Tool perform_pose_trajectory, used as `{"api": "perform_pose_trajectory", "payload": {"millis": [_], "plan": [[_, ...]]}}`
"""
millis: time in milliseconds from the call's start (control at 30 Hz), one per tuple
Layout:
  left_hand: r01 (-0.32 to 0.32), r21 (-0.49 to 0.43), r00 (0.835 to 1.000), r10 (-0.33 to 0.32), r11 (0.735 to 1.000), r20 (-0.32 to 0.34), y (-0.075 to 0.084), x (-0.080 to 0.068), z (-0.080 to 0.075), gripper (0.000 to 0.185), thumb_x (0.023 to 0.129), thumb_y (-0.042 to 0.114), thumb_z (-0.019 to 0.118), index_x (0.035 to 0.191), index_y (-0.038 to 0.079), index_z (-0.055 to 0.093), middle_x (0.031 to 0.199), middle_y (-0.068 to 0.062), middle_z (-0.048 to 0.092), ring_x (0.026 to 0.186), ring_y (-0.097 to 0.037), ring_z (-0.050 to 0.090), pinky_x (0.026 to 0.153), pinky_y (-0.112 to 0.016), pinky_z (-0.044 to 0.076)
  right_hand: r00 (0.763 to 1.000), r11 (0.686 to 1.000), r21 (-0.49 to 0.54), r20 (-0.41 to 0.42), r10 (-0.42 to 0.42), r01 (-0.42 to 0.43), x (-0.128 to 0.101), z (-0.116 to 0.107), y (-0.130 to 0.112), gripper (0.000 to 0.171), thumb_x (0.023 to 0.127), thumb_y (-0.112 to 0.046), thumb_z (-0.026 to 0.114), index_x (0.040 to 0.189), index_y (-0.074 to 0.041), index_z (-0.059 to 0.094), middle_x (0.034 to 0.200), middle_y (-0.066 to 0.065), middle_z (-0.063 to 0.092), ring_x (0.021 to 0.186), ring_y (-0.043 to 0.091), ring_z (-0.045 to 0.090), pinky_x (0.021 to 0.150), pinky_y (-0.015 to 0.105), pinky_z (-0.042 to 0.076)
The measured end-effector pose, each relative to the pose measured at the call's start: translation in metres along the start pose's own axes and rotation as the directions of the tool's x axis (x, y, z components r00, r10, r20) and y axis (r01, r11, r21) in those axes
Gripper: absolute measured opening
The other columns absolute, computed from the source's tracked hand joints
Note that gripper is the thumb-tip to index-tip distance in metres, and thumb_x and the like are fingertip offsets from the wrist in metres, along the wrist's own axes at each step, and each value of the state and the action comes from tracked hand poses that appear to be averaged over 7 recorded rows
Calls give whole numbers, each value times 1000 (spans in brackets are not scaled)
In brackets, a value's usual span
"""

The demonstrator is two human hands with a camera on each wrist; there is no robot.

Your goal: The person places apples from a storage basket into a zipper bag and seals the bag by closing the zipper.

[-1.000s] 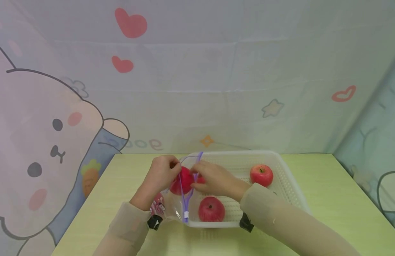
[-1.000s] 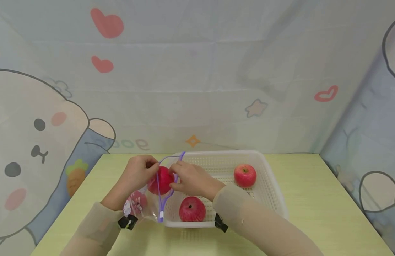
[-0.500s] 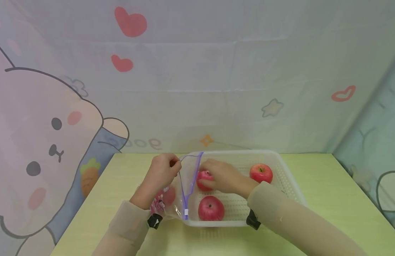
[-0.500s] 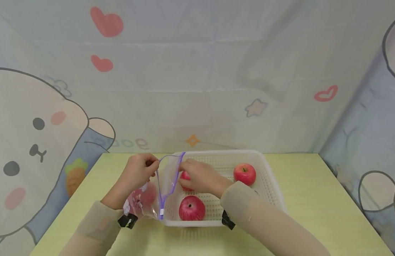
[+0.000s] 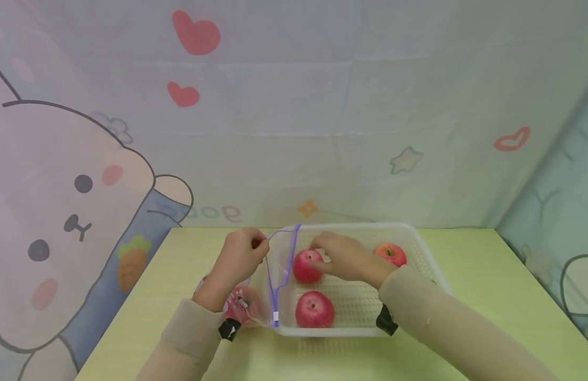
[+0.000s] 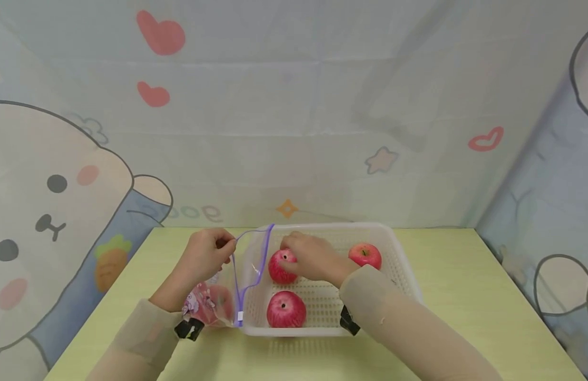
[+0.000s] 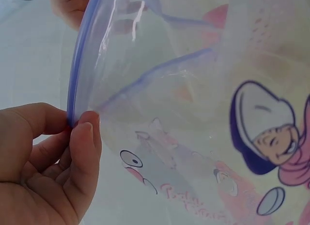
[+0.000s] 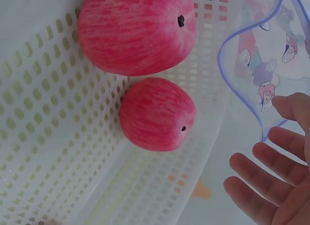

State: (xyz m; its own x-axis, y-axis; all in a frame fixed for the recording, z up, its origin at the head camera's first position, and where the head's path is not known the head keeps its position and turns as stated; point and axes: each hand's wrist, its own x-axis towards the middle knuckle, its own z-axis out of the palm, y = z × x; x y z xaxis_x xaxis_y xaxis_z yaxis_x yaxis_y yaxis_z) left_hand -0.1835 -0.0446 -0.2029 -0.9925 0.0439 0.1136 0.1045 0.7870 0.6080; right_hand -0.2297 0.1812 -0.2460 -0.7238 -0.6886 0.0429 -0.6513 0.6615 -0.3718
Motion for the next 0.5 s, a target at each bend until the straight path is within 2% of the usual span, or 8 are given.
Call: {"api": "perform_pose_trajectory", "payload": {"millis": [233,500], "plan": [[5,-4,1000,-5,1000,5,-1,-1,0,14,86,7,55,79,5,67,72,-5,62,58,-12,52,56,-25,44,999,1000,-7,38,23,-23,-2,-1,8,37,89,-36,62,115,-10,62,116,6,63,105,22,61,88,39,50],[3,-12,1000,-3,1000,5,-3,-2,-1,15,86,7,55,81,5,69,74,-4,64,59,-11,53,57,-25,45,998,999,-35,52,38,-36,-4,-3,14,37,88,-35,64,116,-10,62,116,6,63,110,23,60,92,40,49]]}}
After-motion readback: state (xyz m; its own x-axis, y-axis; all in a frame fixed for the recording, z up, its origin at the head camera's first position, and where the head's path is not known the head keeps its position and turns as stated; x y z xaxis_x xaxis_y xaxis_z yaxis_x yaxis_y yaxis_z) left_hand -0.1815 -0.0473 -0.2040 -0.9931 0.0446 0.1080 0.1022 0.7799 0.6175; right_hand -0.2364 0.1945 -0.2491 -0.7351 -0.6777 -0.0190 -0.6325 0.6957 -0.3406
